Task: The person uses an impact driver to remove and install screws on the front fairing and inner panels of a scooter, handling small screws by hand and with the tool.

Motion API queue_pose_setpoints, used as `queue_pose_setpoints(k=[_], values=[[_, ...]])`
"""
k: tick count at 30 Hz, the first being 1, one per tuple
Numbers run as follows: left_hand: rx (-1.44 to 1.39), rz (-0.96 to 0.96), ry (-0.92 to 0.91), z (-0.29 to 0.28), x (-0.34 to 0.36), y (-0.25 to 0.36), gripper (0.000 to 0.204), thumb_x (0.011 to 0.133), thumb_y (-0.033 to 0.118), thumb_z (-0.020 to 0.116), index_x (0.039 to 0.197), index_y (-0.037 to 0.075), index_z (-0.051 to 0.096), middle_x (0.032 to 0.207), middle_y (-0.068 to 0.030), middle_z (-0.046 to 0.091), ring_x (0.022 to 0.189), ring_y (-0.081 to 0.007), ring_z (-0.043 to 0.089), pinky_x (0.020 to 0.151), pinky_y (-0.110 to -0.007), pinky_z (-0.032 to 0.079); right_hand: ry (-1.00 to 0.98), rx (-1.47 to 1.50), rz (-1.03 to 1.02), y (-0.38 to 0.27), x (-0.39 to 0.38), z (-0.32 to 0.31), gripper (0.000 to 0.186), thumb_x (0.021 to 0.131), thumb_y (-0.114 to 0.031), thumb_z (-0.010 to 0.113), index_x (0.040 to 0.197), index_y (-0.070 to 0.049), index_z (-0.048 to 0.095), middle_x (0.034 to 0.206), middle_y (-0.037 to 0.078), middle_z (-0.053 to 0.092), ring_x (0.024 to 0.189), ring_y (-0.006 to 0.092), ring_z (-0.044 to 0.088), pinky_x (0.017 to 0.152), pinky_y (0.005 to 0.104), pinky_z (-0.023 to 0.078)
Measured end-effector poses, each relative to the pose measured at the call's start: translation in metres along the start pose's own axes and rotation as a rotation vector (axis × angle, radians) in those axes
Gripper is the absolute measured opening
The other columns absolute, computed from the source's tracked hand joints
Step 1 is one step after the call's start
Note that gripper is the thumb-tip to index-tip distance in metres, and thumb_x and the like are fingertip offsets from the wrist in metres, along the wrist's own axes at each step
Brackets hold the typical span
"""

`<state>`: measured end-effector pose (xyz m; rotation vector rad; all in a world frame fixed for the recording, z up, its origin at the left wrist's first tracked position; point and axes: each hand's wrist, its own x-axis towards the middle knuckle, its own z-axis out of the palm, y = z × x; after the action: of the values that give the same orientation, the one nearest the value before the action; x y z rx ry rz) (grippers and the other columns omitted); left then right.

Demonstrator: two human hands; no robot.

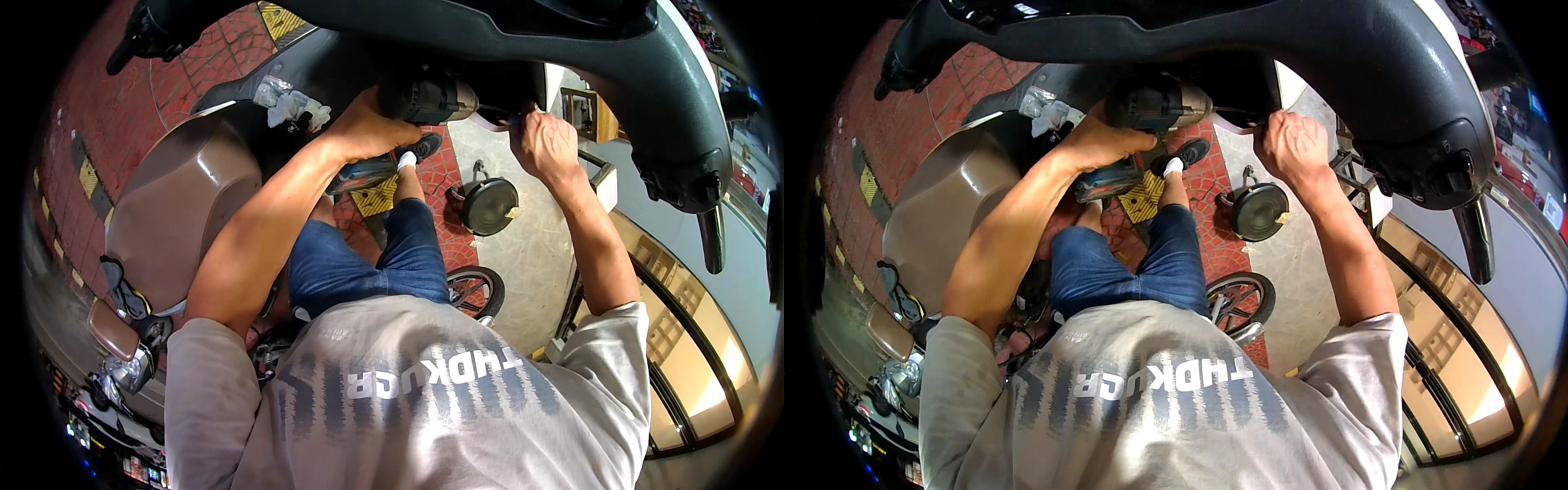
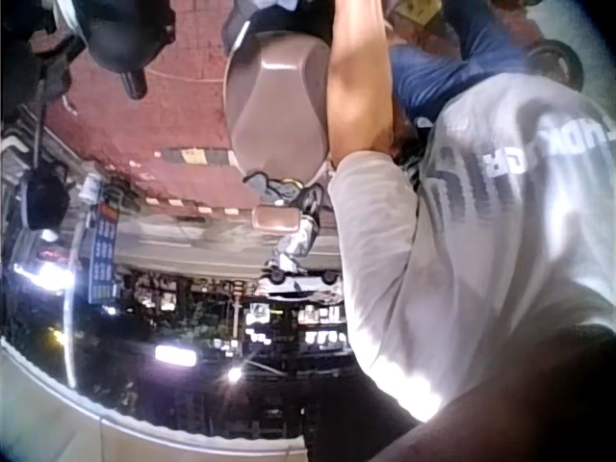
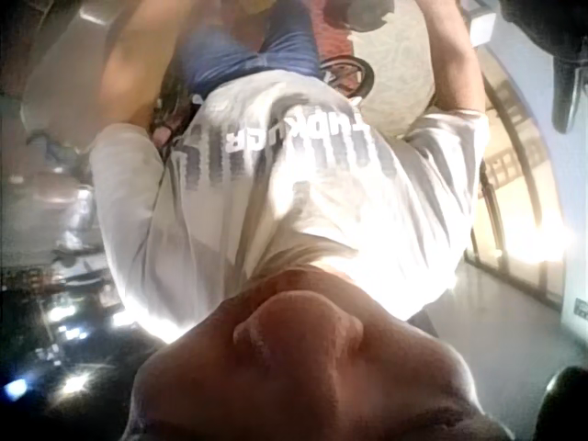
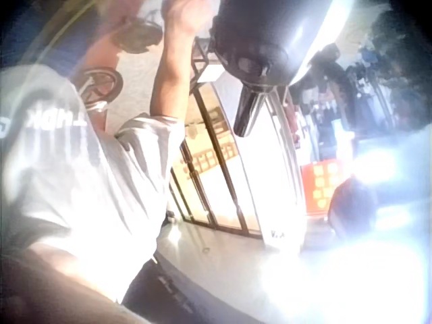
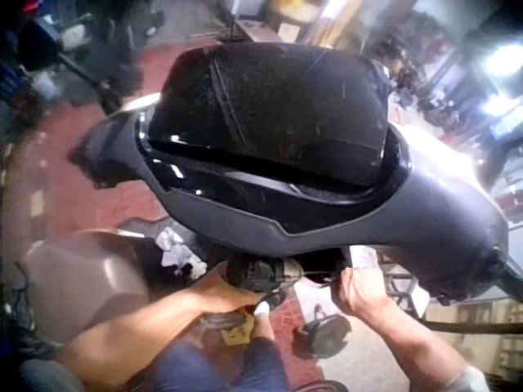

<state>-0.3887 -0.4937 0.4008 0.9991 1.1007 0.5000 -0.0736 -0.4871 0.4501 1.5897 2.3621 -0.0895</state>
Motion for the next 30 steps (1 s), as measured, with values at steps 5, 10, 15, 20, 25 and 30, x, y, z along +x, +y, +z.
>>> queue_pose_setpoints(k=[5,10,15,20,25,30], values=[[0.02,-0.003,0.027,0.002,0.002,-0.007,0.033,0.073,0.013,0.081,0.103,0.003,0.072,0.089,-0.0028,0.069,0.076,-0.0127,0.062,0.068,-0.03,0.052,-0.007,-0.043,0.038,0.003,0.007,-0.002,0.027,0.091,-0.031,0.064,0.099,-0.007,0.072,0.066,0.023,0.065,0.063,0.0417,0.067,0.061,0.0491,0.055],[-0.013,-0.043,0.024,0.001,0.001,-0.009,0.04,0.066,0.014,0.078,0.101,-0.003,0.07,0.089,-0.0092,0.07,0.084,-0.0169,0.066,0.079,-0.032,0.054,-0.039,0.001,0.066,-0.001,0.011,-0.005,0.029,0.089,-0.034,0.066,0.1,-0.008,0.073,0.066,0.023,0.065,0.062,0.0417,0.067,0.061,0.049,0.055],[-0.024,0.075,0.1,0.01,0.012,-0.057,0.04,0.071,0.006,0.082,0.109,0.002,0.071,0.101,-0.0057,0.072,0.093,-0.0165,0.066,0.088,-0.033,0.054,0.04,-0.071,0.031,0.002,0.01,0.008,0.029,0.087,-0.034,0.067,0.099,-0.008,0.073,0.067,0.023,0.065,0.063,0.0413,0.068,0.058,0.0496,0.055],[0.011,0.126,0.099,0.013,0.007,-0.031,0.047,0.072,0.005,0.08,0.117,0.001,0.067,0.11,-0.0082,0.071,0.104,-0.0182,0.065,0.097,-0.032,0.051,0.246,0.022,-0.032,0.01,0.003,0.028,0.029,0.076,-0.026,0.07,0.059,-0.005,0.062,0.057,0.022,0.059,0.053,0.0398,0.063,0.053,0.05,0.053],[-0.05,0.178,0.116,0.004,-0.006,-0.039,0.043,0.071,0.003,0.077,0.113,0.0,0.068,0.107,-0.0095,0.072,0.101,-0.0187,0.066,0.094,-0.033,0.052,0.182,0.052,-0.009,-0.001,0.005,0.022,0.018,0.074,-0.016,0.068,0.085,-0.003,0.066,0.067,0.024,0.062,0.063,0.0412,0.064,0.06,0.0514,0.051],[-0.001,0.279,0.083,-0.017,-0.036,-0.019,0.036,0.073,0.002,0.079,0.108,-0.001,0.069,0.095,-0.0067,0.073,0.088,-0.0159,0.067,0.085,-0.032,0.054,0.033,0.177,0.181,-0.023,-0.004,-0.005,0.019,0.086,-0.014,0.065,0.1,-0.003,0.068,0.078,0.024,0.069,0.072,0.0409,0.069,0.066,0.0479,0.055]])
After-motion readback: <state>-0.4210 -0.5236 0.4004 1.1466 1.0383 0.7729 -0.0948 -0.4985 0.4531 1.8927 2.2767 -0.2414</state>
